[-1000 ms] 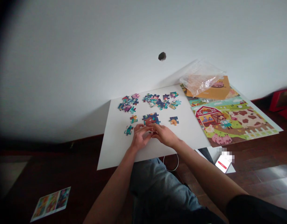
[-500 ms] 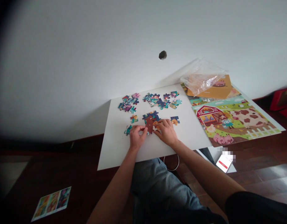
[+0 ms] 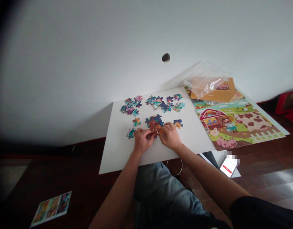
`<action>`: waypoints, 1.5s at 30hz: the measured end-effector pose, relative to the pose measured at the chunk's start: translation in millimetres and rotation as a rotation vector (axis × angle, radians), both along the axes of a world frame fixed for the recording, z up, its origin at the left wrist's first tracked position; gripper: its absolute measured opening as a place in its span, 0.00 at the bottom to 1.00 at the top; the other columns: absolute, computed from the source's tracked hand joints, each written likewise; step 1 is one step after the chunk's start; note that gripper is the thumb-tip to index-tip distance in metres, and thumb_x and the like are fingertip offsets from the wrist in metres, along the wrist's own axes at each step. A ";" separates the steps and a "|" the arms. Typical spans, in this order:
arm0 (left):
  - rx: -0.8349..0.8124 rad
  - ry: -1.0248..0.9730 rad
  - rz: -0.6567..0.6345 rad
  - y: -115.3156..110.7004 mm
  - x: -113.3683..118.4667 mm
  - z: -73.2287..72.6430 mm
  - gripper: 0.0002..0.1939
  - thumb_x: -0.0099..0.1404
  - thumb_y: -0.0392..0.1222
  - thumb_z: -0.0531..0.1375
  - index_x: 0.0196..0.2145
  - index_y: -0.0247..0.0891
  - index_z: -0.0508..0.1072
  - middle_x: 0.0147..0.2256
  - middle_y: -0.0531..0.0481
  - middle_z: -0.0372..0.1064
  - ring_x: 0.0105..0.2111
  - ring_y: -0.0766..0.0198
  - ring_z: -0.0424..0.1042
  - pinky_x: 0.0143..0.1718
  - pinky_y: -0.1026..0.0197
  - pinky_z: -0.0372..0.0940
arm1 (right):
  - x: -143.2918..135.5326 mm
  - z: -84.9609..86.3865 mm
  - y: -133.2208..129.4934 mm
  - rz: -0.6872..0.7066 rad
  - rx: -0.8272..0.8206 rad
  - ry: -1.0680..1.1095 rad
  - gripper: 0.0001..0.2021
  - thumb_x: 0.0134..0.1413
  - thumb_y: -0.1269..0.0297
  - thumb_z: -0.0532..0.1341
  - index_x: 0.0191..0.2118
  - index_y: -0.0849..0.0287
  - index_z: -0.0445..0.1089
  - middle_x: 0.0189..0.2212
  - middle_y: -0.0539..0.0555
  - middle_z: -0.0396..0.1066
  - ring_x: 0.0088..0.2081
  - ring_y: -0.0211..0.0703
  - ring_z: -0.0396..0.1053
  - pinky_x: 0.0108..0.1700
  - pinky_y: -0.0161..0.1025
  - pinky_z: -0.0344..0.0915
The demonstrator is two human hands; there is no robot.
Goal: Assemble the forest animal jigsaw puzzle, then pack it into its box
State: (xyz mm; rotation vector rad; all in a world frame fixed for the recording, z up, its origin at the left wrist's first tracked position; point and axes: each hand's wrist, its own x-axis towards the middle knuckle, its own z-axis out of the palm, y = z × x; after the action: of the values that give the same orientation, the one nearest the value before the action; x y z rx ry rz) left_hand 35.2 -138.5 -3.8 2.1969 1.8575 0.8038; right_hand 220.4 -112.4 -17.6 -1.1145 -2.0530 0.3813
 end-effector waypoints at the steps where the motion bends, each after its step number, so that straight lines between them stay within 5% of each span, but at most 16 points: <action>1: 0.001 0.010 0.001 -0.7 0.2 0.6 0.04 0.60 0.44 0.63 0.32 0.44 0.77 0.31 0.50 0.76 0.38 0.54 0.66 0.46 0.51 0.54 | 0.2 -0.6 0.0 0.010 0.005 0.007 0.08 0.55 0.71 0.59 0.40 0.56 0.74 0.34 0.57 0.74 0.47 0.53 0.65 0.49 0.49 0.64; 7: 0.014 0.037 -0.001 -8.4 -1.0 1.6 0.05 0.61 0.42 0.61 0.31 0.43 0.78 0.30 0.49 0.76 0.39 0.53 0.65 0.46 0.49 0.53 | 1.4 -2.6 1.4 0.058 -0.016 0.022 0.10 0.56 0.73 0.57 0.39 0.56 0.75 0.35 0.56 0.76 0.48 0.51 0.67 0.49 0.49 0.65; 14: 0.044 0.079 -0.006 -28.0 -1.4 -1.6 0.18 0.59 0.45 0.63 0.48 0.46 0.77 0.32 0.45 0.71 0.41 0.49 0.63 0.47 0.45 0.54 | 0.7 2.3 1.6 0.075 -0.066 -0.189 0.27 0.49 0.76 0.56 0.57 0.56 0.68 0.61 0.56 0.64 0.65 0.58 0.53 0.60 0.58 0.53; 18: 0.046 0.126 -0.021 -32.7 -2.4 -3.3 0.22 0.59 0.46 0.64 0.53 0.45 0.75 0.34 0.44 0.69 0.41 0.48 0.63 0.46 0.44 0.56 | 0.7 1.8 2.4 0.085 -0.109 -0.205 0.27 0.49 0.76 0.56 0.57 0.56 0.69 0.60 0.55 0.66 0.64 0.58 0.54 0.61 0.58 0.51; 24: 0.079 0.098 -0.078 -30.1 -5.0 -5.3 0.20 0.62 0.44 0.63 0.52 0.46 0.75 0.55 0.44 0.67 0.53 0.46 0.59 0.54 0.43 0.56 | 1.1 -0.9 3.6 0.077 -0.103 -0.185 0.24 0.50 0.75 0.56 0.54 0.55 0.71 0.59 0.54 0.67 0.62 0.56 0.57 0.60 0.57 0.52; 45: 0.160 -0.069 -0.086 -27.2 -6.9 -17.8 0.20 0.62 0.37 0.63 0.52 0.43 0.73 0.45 0.43 0.66 0.48 0.54 0.67 0.52 0.50 0.66 | -1.6 6.8 -0.5 0.057 -0.098 -0.193 0.20 0.55 0.71 0.57 0.52 0.54 0.73 0.57 0.53 0.69 0.54 0.55 0.61 0.55 0.55 0.57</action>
State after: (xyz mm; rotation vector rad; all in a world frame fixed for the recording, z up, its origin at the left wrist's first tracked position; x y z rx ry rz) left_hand 28.3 -165.7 -21.6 2.2921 1.7092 1.0300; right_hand 218.8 -112.9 -10.8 -1.1932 -2.2598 0.4205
